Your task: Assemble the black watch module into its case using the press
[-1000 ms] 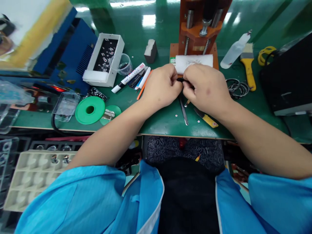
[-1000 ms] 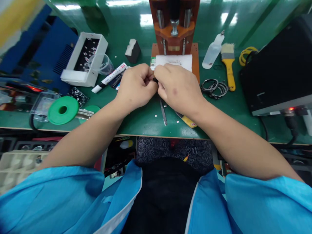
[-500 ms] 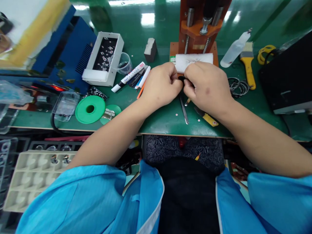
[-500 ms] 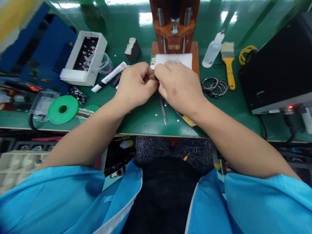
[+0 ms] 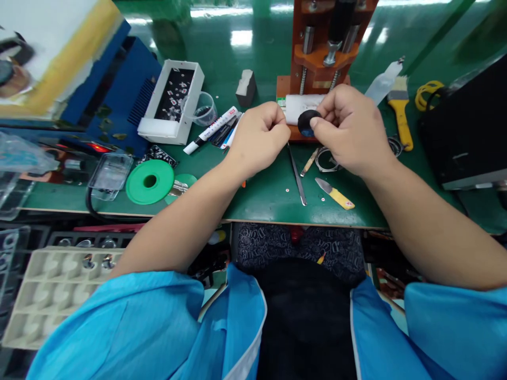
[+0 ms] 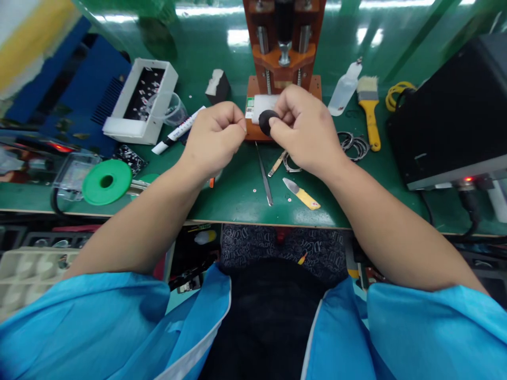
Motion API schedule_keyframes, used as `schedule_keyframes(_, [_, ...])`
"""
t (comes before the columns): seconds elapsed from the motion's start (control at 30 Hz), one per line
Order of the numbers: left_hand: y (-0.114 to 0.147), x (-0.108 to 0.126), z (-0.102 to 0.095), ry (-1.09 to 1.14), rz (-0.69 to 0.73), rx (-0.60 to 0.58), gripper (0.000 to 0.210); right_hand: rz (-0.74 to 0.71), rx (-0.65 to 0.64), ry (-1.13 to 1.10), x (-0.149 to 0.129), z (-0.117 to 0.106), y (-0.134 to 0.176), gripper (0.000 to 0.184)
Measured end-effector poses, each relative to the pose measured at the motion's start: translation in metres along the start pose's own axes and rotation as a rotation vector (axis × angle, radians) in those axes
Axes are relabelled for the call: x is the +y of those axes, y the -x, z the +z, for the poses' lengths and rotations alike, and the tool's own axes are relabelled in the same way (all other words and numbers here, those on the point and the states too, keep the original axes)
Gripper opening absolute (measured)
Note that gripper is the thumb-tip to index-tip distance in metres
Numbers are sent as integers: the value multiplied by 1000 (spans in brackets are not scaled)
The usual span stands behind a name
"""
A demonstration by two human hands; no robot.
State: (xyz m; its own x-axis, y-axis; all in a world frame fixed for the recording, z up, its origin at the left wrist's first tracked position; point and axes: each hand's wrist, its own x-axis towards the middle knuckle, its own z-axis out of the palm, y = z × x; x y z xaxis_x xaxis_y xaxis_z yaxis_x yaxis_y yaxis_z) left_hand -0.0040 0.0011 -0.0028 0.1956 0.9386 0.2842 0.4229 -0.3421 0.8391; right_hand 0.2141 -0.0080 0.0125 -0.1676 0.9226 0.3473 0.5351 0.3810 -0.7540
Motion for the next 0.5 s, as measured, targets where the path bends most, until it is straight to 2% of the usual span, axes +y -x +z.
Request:
schedule_keyframes(0.17, [-3,-2,1,186,-92,-31,38,51,31,-246,5,4,-7,28])
schedule_keyframes(0.27, [-2,4,3,253,-129,-12,34,76,-1,-263,6,5,-9,27])
schedule_keyframes(0.4, [-2,11,2,360,-100,23,18,100,-24,-309,6,5,-10,26])
schedule_keyframes(0.5, [-2,10,1,362,-85,-12,15,80,-28,-317,6,5,-9,26])
